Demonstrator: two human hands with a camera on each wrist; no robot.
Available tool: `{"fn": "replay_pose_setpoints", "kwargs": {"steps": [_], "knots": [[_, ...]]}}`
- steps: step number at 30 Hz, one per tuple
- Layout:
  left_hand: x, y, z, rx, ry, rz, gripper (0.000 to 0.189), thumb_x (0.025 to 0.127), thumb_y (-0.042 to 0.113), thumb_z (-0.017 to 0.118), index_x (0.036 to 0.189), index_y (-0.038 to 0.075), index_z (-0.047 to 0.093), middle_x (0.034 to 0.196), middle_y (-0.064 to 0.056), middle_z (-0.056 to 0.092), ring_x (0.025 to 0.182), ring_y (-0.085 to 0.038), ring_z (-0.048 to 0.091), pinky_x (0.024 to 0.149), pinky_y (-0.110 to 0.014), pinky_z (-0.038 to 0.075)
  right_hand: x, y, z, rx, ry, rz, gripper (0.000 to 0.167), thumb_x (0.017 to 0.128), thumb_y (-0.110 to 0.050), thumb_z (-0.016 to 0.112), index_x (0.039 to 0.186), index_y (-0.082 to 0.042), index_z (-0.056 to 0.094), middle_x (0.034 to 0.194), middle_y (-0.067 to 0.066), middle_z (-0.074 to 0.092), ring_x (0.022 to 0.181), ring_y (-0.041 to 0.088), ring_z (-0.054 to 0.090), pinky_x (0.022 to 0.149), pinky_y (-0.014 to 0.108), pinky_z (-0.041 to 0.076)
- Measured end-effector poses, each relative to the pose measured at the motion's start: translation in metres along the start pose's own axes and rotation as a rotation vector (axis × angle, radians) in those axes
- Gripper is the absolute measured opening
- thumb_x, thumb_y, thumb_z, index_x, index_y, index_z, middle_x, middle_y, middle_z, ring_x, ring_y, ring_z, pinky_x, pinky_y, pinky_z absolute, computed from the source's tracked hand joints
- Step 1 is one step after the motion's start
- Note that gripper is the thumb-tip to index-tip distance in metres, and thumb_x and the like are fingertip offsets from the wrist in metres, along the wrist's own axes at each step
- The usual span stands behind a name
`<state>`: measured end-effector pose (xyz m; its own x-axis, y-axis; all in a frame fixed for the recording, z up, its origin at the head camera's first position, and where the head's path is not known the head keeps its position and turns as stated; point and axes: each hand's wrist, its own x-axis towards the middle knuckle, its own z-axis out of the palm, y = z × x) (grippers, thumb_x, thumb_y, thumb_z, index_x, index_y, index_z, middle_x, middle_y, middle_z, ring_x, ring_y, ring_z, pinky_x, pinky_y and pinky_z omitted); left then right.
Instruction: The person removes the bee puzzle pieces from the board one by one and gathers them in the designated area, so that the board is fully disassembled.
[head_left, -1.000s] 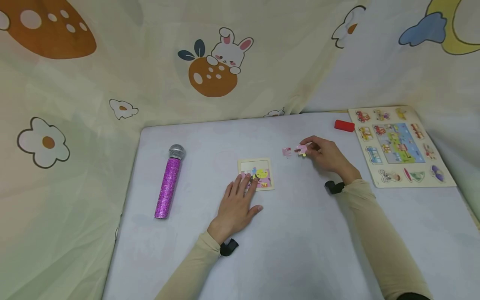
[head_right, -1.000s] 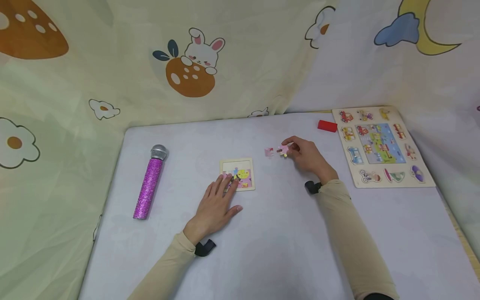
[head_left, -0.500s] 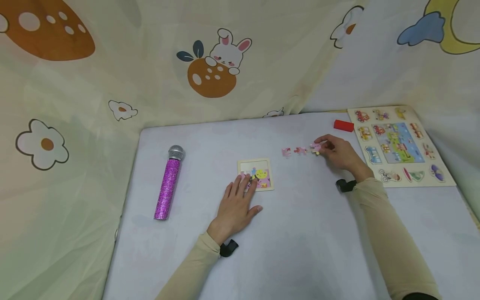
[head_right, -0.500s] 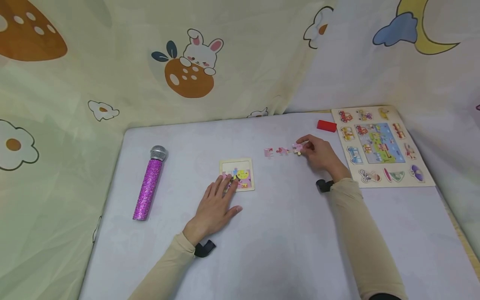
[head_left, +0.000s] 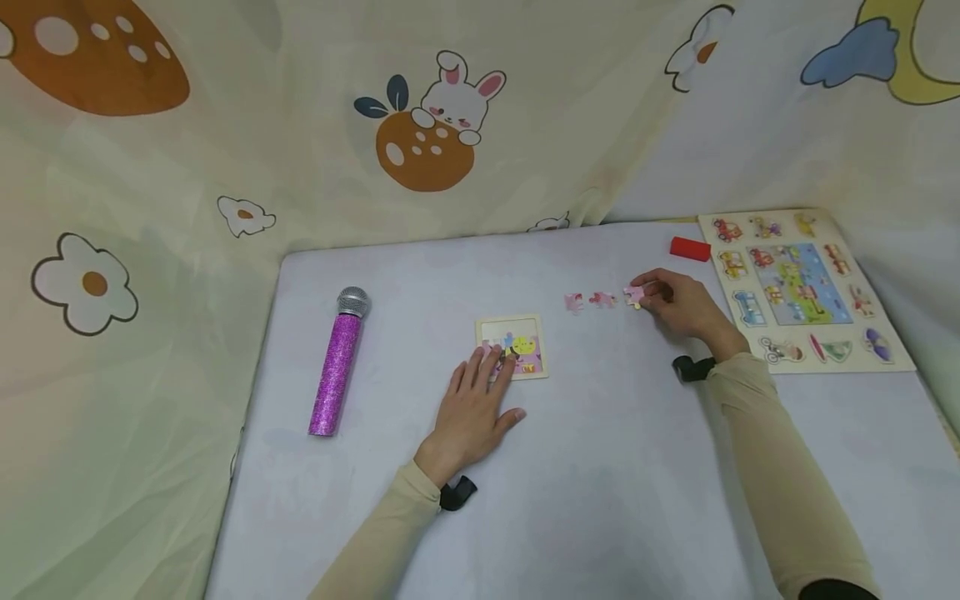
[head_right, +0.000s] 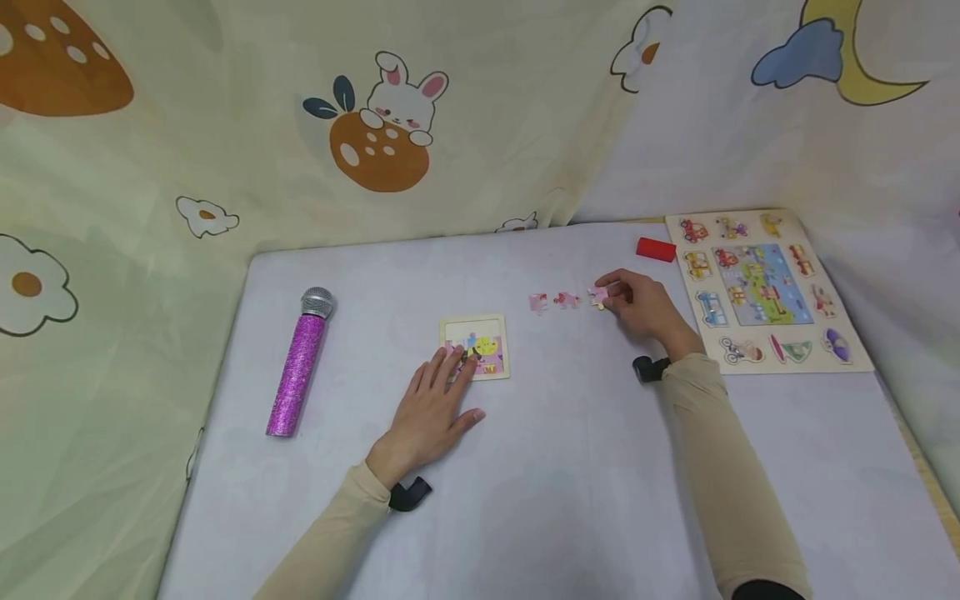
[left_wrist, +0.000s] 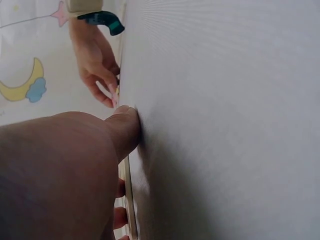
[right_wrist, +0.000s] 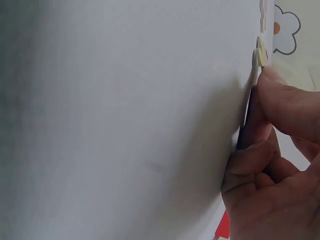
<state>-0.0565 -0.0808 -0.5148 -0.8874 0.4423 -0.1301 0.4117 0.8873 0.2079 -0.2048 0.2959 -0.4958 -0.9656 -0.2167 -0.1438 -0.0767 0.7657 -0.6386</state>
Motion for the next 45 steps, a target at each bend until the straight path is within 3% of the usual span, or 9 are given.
{"fn": "replay_pose_setpoints", "kwargs": {"steps": [4, 11, 17, 25, 37, 45], "knots": [[0.0, 0.0, 0.0, -0.004, 0.001, 0.003, 0.082, 0.107, 0.056, 0.053, 0.17, 0.014, 0.023, 0.177, -0.013, 0.018, 0.165, -0.037, 0.012, 0.131, -0.056, 0.02, 0.001, 0.002, -0.001, -0.004, -0.01, 0.003, 0.032, 0.104, -0.007, 0.064, 0.136, -0.008, 0.066, 0.115, 0.018, 0.064, 0.102, 0.031, 0.056, 0.084, 0.032, 0.046], [0.0, 0.0, 0.0, -0.012, -0.007, -0.003, 0.082, 0.107, 0.056, 0.053, 0.171, 0.014, 0.022, 0.177, -0.013, 0.018, 0.165, -0.036, 0.011, 0.132, -0.056, 0.019, 0.001, 0.002, -0.002, 0.01, -0.042, 0.028, 0.035, 0.104, -0.009, 0.064, 0.139, -0.011, 0.066, 0.119, 0.017, 0.063, 0.105, 0.03, 0.053, 0.087, 0.033, 0.046], [0.0, 0.0, -0.001, -0.014, -0.002, 0.002, 0.082, 0.107, 0.055, 0.054, 0.171, 0.014, 0.022, 0.177, -0.013, 0.018, 0.165, -0.037, 0.012, 0.132, -0.057, 0.019, 0.0, 0.003, -0.004, 0.026, -0.039, 0.033, 0.034, 0.104, -0.013, 0.065, 0.138, -0.011, 0.067, 0.119, 0.017, 0.064, 0.105, 0.029, 0.054, 0.083, 0.024, 0.045], [0.0, 0.0, 0.0, -0.001, 0.004, 0.005, 0.082, 0.108, 0.056, 0.052, 0.17, 0.013, 0.023, 0.177, -0.013, 0.019, 0.165, -0.036, 0.013, 0.131, -0.056, 0.02, 0.0, 0.001, -0.004, 0.031, -0.042, 0.043, 0.035, 0.104, -0.014, 0.066, 0.139, -0.01, 0.066, 0.119, 0.017, 0.064, 0.106, 0.029, 0.054, 0.084, 0.024, 0.045], [0.003, 0.01, -0.005, -0.03, 0.0, -0.026, 0.081, 0.107, 0.056, 0.052, 0.168, 0.007, 0.029, 0.176, -0.016, 0.021, 0.165, -0.038, 0.012, 0.131, -0.054, 0.023, 0.0, 0.003, -0.004, 0.04, -0.037, 0.034, 0.036, 0.104, -0.015, 0.067, 0.14, -0.01, 0.066, 0.118, 0.016, 0.064, 0.106, 0.029, 0.054, 0.082, 0.019, 0.043], [0.005, 0.022, -0.002, 0.032, 0.052, -0.038, 0.085, 0.106, 0.061, 0.051, 0.164, 0.002, 0.034, 0.172, -0.018, 0.032, 0.158, -0.036, 0.032, 0.125, -0.049, 0.035, -0.002, -0.002, 0.001, 0.049, 0.041, 0.019, 0.036, 0.103, -0.018, 0.07, 0.138, -0.008, 0.067, 0.115, 0.017, 0.067, 0.1, 0.027, 0.055, 0.078, 0.015, 0.042]]}}
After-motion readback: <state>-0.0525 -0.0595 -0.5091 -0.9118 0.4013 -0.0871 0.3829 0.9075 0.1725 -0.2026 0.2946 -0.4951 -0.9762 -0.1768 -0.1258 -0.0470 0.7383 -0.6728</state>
